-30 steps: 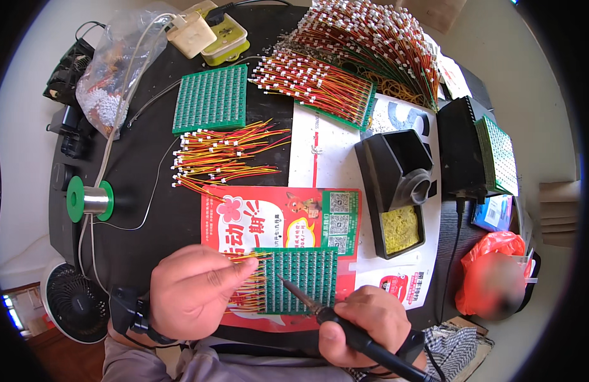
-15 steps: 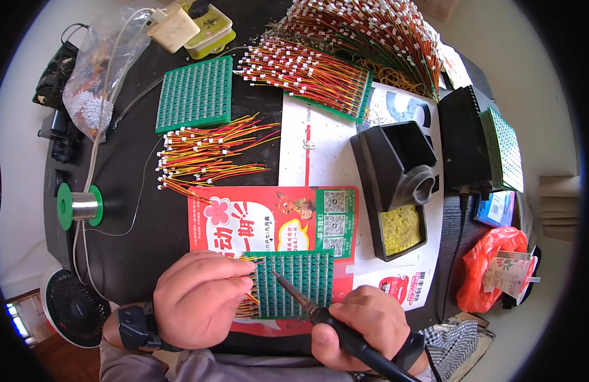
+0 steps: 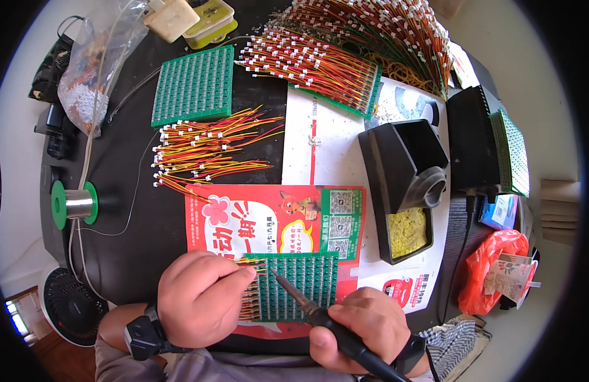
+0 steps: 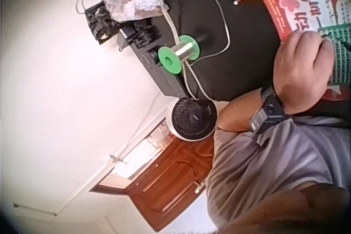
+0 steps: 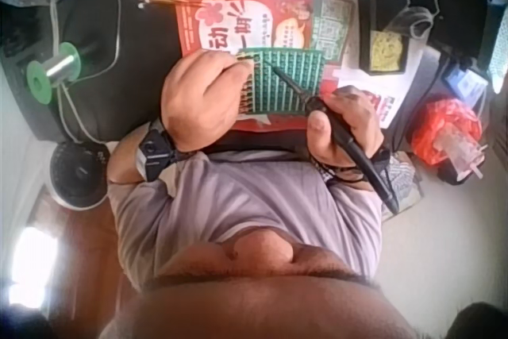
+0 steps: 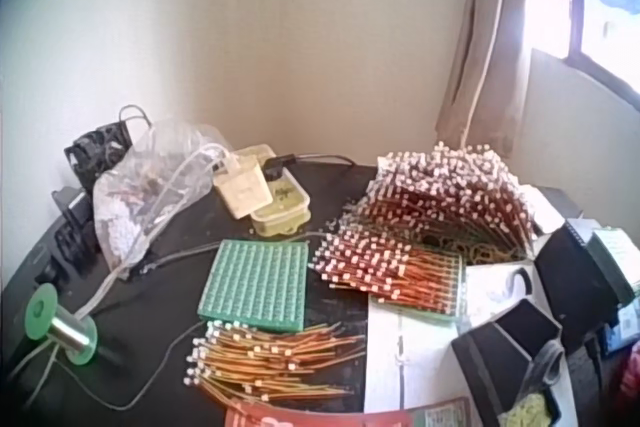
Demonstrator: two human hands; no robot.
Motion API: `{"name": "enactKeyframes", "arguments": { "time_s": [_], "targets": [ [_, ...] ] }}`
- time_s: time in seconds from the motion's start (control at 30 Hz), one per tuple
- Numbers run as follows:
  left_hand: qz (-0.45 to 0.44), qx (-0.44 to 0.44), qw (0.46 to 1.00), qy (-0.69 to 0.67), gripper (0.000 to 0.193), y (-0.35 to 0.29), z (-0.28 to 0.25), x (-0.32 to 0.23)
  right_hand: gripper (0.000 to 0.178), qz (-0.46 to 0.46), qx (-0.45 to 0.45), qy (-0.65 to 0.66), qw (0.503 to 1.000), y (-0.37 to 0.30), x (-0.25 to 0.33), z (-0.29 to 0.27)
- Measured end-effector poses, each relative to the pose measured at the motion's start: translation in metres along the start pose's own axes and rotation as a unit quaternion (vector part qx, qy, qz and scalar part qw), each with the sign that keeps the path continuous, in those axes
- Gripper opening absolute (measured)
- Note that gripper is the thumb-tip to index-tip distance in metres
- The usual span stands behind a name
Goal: Soldering individual wires and connectors onto a green printed circuit board (PCB) using a soldering iron.
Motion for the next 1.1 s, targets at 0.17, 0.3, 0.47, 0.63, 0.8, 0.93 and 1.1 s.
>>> {"name": "enactKeyframes", "arguments": {
  "time_s": [0.17,0.3,0.47,0.63,0.8,0.93,1.1],
  "targets": [
    [-0.002,0.017,1.000,0.014,0.021,-0.0005,0.0027,0.0002,0.037,-0.003,0.015,0.009,1.000,0.0008,-0.0001,0.0016],
    [0.004,0.015,1.000,0.010,0.025,0.0013,0.0031,0.0002,0.037,-0.002,0.013,0.006,1.000,0.0003,-0.0017,0.0035],
    [0.008,0.034,0.999,0.020,0.022,0.0004,0.0049,-0.0011,0.038,0.005,0.015,-0.003,1.000,0.0010,-0.0016,0.0035],
    [0.009,0.010,1.000,-0.006,0.029,0.0030,0.0024,0.0000,0.039,0.002,0.025,-0.003,1.000,0.0016,-0.0023,0.0039],
    [0.007,0.011,1.000,-0.006,0.029,0.0039,0.0025,0.0001,0.038,-0.001,0.035,-0.006,0.999,0.0025,-0.0007,0.0037],
    [0.007,0.017,1.000,-0.002,0.029,0.0030,0.0028,0.0009,0.038,0.002,0.043,-0.001,0.999,0.0025,-0.0030,0.0064],
    [0.014,0.016,1.000,-0.009,0.030,0.0042,0.0031,0.0003,0.039,-0.016,-0.015,-0.010,1.000,-0.0030,0.0036,-0.0014]
  ]
}}
Point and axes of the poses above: each hand's wrist, its own y-axis towards the middle knuckle, its own z-axis out of the palm, x = y × z, the point moved 9 cm from there along y, towards the middle knuckle, and after that the axes turned 9 degrees about z, right-handed, at the moved point
